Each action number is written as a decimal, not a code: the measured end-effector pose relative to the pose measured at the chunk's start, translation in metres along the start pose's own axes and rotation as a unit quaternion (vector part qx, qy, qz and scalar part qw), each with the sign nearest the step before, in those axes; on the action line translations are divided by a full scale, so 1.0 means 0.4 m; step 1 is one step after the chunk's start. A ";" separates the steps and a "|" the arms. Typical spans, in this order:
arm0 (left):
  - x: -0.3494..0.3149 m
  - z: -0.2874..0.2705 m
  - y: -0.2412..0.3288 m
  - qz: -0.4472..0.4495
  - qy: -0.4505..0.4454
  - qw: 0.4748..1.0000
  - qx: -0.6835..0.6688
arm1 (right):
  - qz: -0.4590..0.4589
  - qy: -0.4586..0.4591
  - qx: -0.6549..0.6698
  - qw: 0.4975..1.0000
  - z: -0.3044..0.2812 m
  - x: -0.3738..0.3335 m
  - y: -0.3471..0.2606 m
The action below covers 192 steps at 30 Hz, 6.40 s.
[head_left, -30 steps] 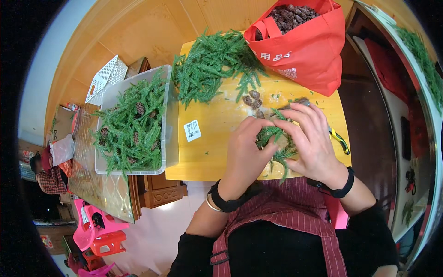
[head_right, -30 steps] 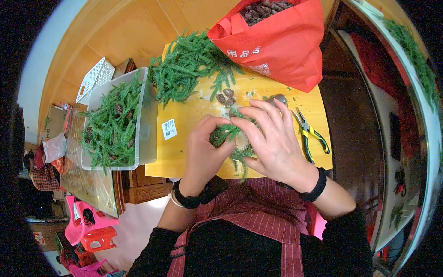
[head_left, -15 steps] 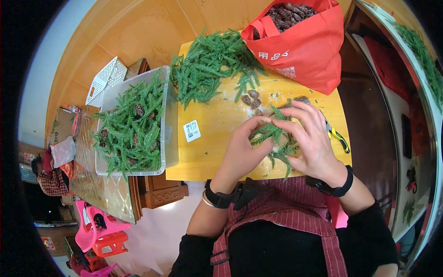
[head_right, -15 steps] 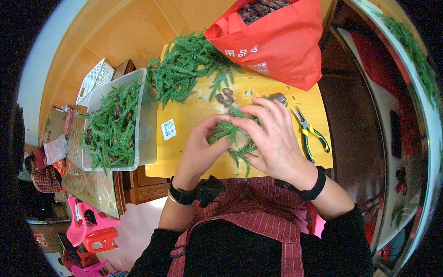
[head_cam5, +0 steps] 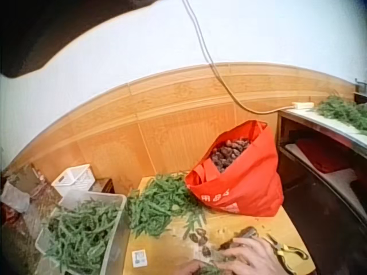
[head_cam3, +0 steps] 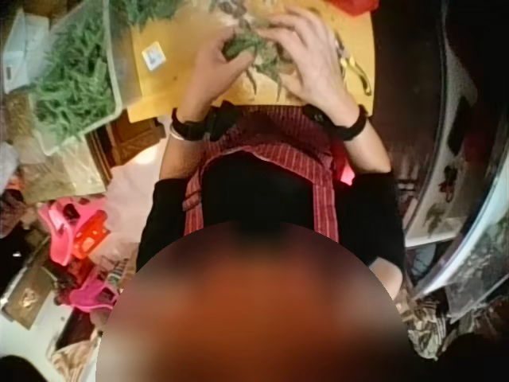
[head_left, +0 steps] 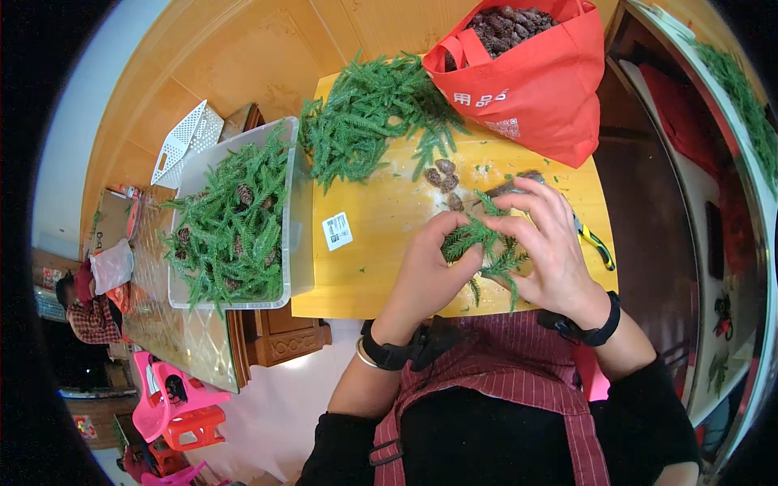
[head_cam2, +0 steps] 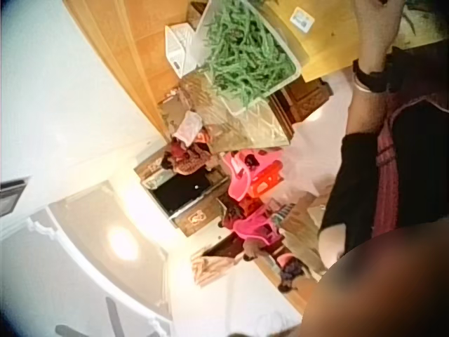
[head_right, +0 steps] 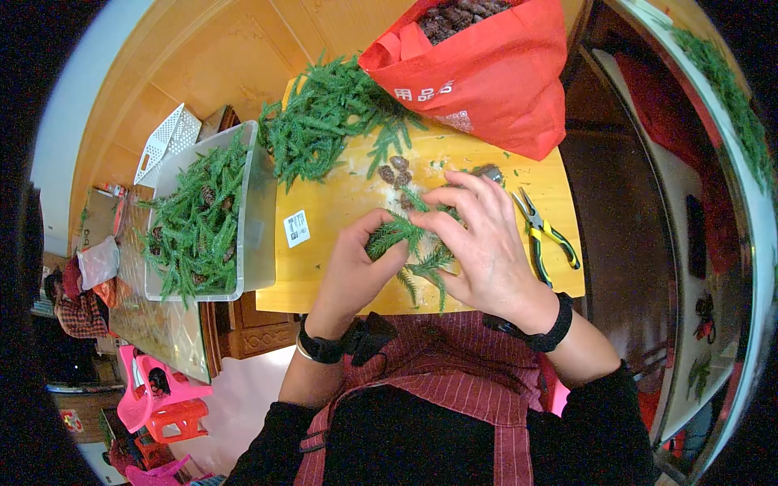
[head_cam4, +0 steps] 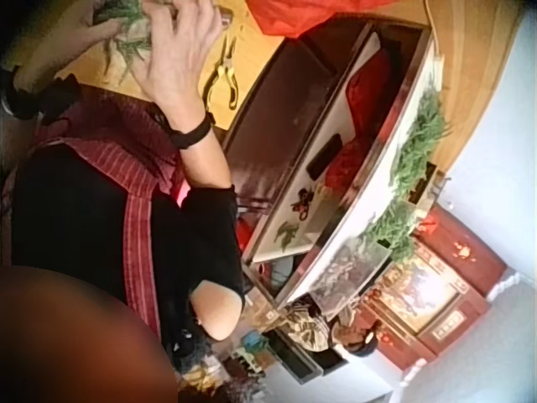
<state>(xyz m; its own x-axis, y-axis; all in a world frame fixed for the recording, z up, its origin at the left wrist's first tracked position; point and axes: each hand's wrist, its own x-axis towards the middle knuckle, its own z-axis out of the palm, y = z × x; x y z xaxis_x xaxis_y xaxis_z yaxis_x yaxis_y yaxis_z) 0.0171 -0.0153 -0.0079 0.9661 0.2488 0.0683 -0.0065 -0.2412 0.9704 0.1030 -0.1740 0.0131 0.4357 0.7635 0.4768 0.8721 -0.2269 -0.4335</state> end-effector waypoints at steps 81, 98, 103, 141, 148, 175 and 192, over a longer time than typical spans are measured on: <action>0.176 0.011 -0.162 0.008 -0.043 0.850 0.526 | 0.195 -0.045 0.247 0.948 0.030 0.029 0.135; 0.049 -0.060 -0.009 -0.025 0.043 0.995 -0.091 | 0.122 0.030 0.260 0.957 0.001 0.008 0.035; 0.030 -0.033 0.003 -0.021 -0.002 0.978 -0.208 | 0.084 0.042 0.232 0.968 0.010 0.014 0.007; 0.019 0.001 -0.017 0.022 -0.023 0.959 -0.283 | 0.111 0.099 0.189 0.971 0.004 0.014 -0.022; 0.015 0.002 -0.030 -0.013 -0.053 0.925 -0.377 | 0.084 0.075 0.212 0.971 -0.009 0.021 -0.025; 0.019 -0.017 -0.012 -0.107 -0.110 0.941 -0.302 | -0.062 -0.095 -0.042 0.993 -0.072 0.054 -0.008; 0.018 0.005 -0.010 -0.122 -0.076 0.942 -0.304 | -0.079 -0.054 -0.070 0.993 -0.065 0.056 0.001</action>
<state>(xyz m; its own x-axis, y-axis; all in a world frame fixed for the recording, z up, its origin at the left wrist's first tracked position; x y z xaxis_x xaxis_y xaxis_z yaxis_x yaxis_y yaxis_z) 0.0247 -0.0146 -0.0116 0.9833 0.0799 -0.1638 0.1192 0.3982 0.9095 0.1186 -0.1726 0.0434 0.2716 0.8548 0.4421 0.9532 -0.1756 -0.2462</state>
